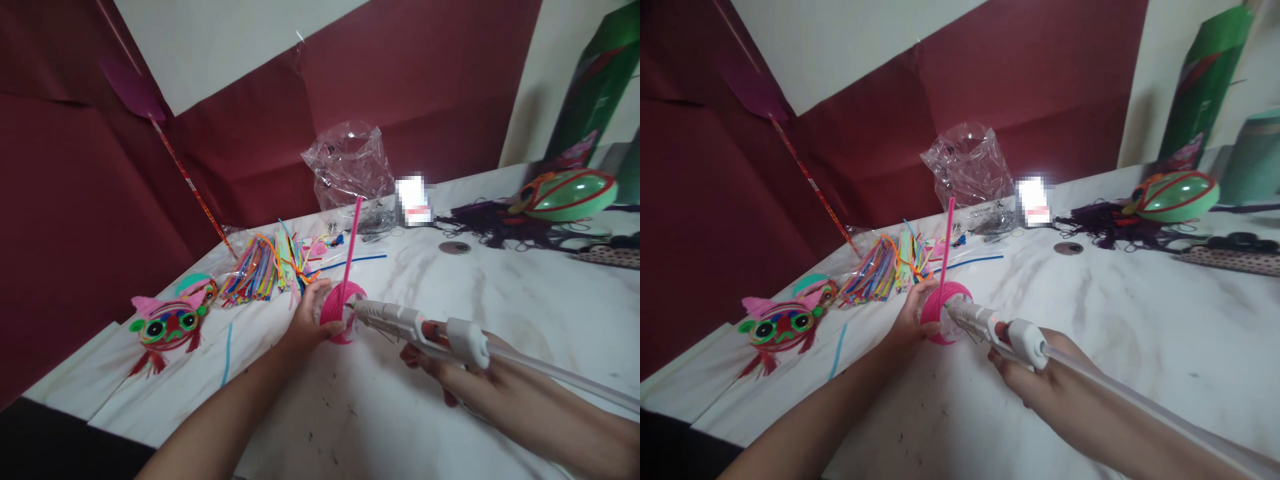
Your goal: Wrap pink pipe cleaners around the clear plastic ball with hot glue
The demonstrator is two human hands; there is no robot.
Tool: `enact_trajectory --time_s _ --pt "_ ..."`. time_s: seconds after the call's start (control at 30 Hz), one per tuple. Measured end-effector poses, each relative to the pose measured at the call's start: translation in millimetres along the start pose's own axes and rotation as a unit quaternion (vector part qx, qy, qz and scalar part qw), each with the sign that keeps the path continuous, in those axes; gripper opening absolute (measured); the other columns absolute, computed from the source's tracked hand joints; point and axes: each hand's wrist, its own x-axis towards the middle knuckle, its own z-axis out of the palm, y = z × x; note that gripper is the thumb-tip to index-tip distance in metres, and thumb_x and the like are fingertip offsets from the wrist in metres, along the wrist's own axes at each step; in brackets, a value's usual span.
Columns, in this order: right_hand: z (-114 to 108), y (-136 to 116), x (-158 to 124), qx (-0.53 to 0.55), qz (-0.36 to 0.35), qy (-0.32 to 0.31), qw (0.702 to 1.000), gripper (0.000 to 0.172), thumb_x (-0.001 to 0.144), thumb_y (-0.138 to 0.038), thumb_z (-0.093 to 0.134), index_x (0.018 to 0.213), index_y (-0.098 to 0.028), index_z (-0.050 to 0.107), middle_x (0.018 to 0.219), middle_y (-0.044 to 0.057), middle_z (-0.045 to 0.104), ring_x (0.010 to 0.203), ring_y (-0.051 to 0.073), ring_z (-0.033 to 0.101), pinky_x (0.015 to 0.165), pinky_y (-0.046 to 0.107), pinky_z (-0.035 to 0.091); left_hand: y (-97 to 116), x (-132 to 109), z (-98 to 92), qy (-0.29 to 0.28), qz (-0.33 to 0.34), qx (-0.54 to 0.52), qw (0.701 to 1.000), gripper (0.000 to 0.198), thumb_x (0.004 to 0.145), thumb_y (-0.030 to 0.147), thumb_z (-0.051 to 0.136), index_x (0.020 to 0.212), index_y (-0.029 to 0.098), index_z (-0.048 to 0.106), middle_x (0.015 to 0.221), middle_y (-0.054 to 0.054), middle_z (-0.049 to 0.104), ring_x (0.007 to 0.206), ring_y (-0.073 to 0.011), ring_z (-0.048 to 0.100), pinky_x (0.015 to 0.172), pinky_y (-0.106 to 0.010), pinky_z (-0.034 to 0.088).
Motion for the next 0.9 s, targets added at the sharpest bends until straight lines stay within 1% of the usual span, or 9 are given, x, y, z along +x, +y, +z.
enact_trajectory --time_s 0.13,0.27,0.5,0.7,0.9 --pt "0.3 -2.2 0.6 0.004 0.002 0.011 1.0 0.023 0.079 -0.037 0.057 0.084 -0.023 0.075 0.065 0.003 0.073 0.054 0.02 0.066 0.041 0.024 0.051 -0.1 -0.2 -0.3 0.006 0.004 -0.003 1.0 0.086 0.052 0.047 0.088 0.125 0.023 0.051 0.129 -0.01 0.057 0.124 -0.0379 0.052 0.106 -0.047 0.039" --pt "-0.1 -5.6 1.7 0.004 0.01 0.022 1.0 0.022 0.077 -0.038 0.059 0.081 -0.022 0.075 0.061 0.003 0.072 0.051 0.019 0.064 0.041 0.025 0.051 2.0 -0.6 0.4 0.013 0.017 -0.002 1.0 0.084 0.052 0.047 0.088 0.123 0.022 0.052 0.13 -0.011 0.057 0.126 -0.037 0.05 0.107 -0.045 0.038" --pt "1.6 -4.3 -1.1 -0.002 0.001 0.016 1.0 0.024 0.079 -0.039 0.058 0.084 -0.023 0.076 0.068 0.004 0.075 0.056 0.02 0.066 0.043 0.024 0.051 1.6 0.7 0.8 0.009 0.009 -0.007 1.0 0.088 0.05 0.05 0.088 0.124 0.02 0.05 0.129 -0.012 0.057 0.124 -0.0362 0.052 0.105 -0.045 0.039" --pt "-1.5 -2.3 -0.4 -0.01 0.003 0.011 1.0 0.023 0.079 -0.038 0.057 0.084 -0.024 0.074 0.066 0.003 0.074 0.055 0.019 0.066 0.041 0.023 0.05 3.3 -0.1 1.8 0.011 0.02 -0.006 1.0 0.088 0.05 0.052 0.087 0.124 0.021 0.052 0.126 -0.012 0.06 0.123 -0.0368 0.054 0.105 -0.046 0.04" --pt "1.3 -3.9 0.0 -0.013 0.006 0.006 1.0 0.024 0.079 -0.04 0.057 0.082 -0.023 0.074 0.067 0.003 0.074 0.054 0.019 0.066 0.042 0.023 0.05 4.5 0.3 1.9 0.016 0.008 0.002 1.0 0.089 0.048 0.053 0.088 0.123 0.02 0.052 0.129 -0.012 0.058 0.124 -0.0369 0.052 0.107 -0.045 0.038"
